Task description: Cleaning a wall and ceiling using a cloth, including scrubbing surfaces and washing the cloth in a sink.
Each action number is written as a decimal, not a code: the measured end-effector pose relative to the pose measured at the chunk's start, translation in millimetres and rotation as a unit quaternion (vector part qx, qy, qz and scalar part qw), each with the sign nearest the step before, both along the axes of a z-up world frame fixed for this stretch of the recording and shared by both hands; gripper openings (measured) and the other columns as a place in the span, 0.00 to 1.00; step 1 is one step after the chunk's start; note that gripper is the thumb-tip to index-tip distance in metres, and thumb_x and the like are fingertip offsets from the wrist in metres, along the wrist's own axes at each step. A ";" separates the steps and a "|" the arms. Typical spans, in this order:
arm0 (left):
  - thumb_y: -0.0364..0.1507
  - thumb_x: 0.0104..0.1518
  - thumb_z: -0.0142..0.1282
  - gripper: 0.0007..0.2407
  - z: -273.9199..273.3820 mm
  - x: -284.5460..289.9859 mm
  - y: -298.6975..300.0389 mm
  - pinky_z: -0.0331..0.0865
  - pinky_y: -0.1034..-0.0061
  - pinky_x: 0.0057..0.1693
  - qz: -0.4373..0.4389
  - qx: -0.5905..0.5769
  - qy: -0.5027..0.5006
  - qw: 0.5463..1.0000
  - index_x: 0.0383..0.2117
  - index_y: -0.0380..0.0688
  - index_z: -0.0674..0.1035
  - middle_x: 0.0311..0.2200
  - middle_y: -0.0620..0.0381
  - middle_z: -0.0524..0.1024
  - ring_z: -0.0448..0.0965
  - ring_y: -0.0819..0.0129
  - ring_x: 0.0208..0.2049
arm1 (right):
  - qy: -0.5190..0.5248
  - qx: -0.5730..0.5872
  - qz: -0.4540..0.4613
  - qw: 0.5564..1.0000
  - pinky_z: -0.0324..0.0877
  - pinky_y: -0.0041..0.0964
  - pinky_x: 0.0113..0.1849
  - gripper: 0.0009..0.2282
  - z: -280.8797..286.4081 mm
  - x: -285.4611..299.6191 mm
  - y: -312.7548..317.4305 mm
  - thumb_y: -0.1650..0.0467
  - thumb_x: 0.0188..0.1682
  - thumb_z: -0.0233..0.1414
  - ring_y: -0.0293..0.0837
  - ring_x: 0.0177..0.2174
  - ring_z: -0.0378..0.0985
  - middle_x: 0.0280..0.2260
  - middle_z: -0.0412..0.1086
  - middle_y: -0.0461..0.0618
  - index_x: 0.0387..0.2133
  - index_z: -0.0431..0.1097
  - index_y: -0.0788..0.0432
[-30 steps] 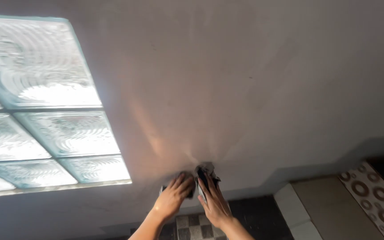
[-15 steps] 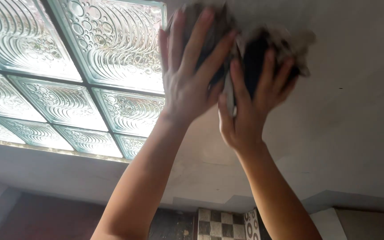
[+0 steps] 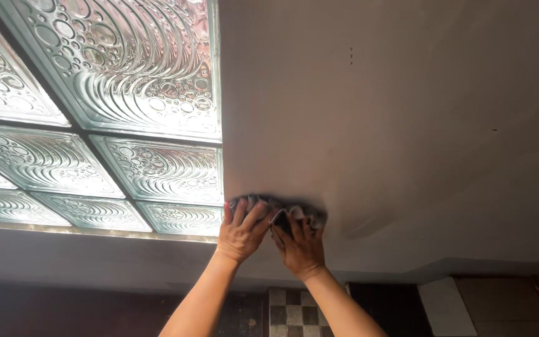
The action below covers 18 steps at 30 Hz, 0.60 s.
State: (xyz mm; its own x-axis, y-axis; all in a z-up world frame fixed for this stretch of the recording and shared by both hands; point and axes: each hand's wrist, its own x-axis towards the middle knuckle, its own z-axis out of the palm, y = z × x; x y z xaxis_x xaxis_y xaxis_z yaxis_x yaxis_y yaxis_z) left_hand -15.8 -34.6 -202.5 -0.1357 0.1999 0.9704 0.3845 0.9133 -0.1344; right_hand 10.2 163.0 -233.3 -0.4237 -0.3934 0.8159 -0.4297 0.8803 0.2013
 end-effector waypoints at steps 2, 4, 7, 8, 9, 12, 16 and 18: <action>0.33 0.55 0.53 0.22 -22.8 34.3 -14.1 0.62 0.45 0.66 -0.009 -0.096 -0.261 0.960 0.59 0.70 0.75 0.63 0.71 0.63 0.68 0.56 0.59 | -0.200 0.053 -0.061 0.977 0.58 0.69 0.51 0.19 -2.6 35.0 -1.3 0.55 0.51 0.51 0.54 0.54 0.70 0.62 0.62 0.42 0.56 0.70 0.37; 0.33 0.56 0.50 0.22 -22.4 54.0 -15.9 0.58 0.48 0.67 -0.013 -0.126 -0.285 0.950 0.60 0.61 0.73 0.65 0.67 0.60 0.64 0.55 0.63 | -0.251 0.057 -0.031 0.966 0.48 0.71 0.56 0.21 6.8 55.5 4.1 0.57 0.52 0.48 0.55 0.59 0.62 0.66 0.55 0.43 0.60 0.65 0.41; 0.30 0.56 0.47 0.21 -9.2 97.6 -10.2 0.54 0.52 0.69 -0.081 -0.153 -0.320 0.931 0.59 0.44 0.72 0.67 0.55 0.59 0.59 0.50 0.67 | -0.372 0.022 0.035 0.927 0.37 0.68 0.63 0.23 13.8 98.0 19.5 0.61 0.55 0.45 0.55 0.66 0.47 0.69 0.48 0.46 0.65 0.59 0.48; 0.28 0.56 0.47 0.20 0.2 108.0 -8.3 0.53 0.55 0.69 -0.141 -0.148 -0.330 0.922 0.55 0.34 0.72 0.66 0.46 0.61 0.58 0.47 0.68 | -0.436 -0.015 0.076 0.897 0.36 0.62 0.64 0.22 17.5 107.8 24.4 0.64 0.56 0.45 0.54 0.69 0.40 0.70 0.47 0.47 0.65 0.58 0.51; 0.28 0.56 0.47 0.20 12.3 113.6 -2.1 0.53 0.55 0.69 -0.147 -0.153 -0.321 0.923 0.55 0.34 0.72 0.66 0.46 0.61 0.58 0.47 0.68 | -0.428 -0.019 0.069 0.901 0.36 0.62 0.64 0.22 23.9 116.4 31.3 0.64 0.56 0.45 0.54 0.69 0.40 0.70 0.47 0.47 0.65 0.58 0.51; 0.29 0.58 0.48 0.20 54.4 115.9 25.3 0.56 0.57 0.69 -0.215 -0.150 -0.288 0.921 0.59 0.40 0.72 0.66 0.50 0.63 0.61 0.49 0.68 | -0.459 -0.228 0.068 0.856 0.45 0.52 0.64 0.24 58.2 140.0 50.9 0.60 0.58 0.37 0.54 0.70 0.41 0.73 0.38 0.50 0.69 0.50 0.45; 0.31 0.62 0.54 0.18 163.2 93.9 77.8 0.55 0.52 0.71 -0.272 -0.067 -0.126 0.952 0.59 0.57 0.77 0.67 0.57 0.63 0.58 0.52 0.69 | -0.213 -0.353 0.113 0.904 0.46 0.53 0.65 0.24 160.1 151.6 58.8 0.63 0.61 0.30 0.60 0.69 0.46 0.71 0.45 0.60 0.67 0.50 0.63; 0.29 0.62 0.59 0.18 232.5 87.8 101.1 0.54 0.52 0.72 -0.270 -0.020 -0.055 0.961 0.59 0.61 0.78 0.67 0.61 0.63 0.57 0.55 0.70 | -0.112 -0.353 0.109 0.922 0.50 0.54 0.65 0.24 214.1 144.9 66.9 0.62 0.63 0.29 0.62 0.68 0.52 0.69 0.47 0.64 0.66 0.51 0.66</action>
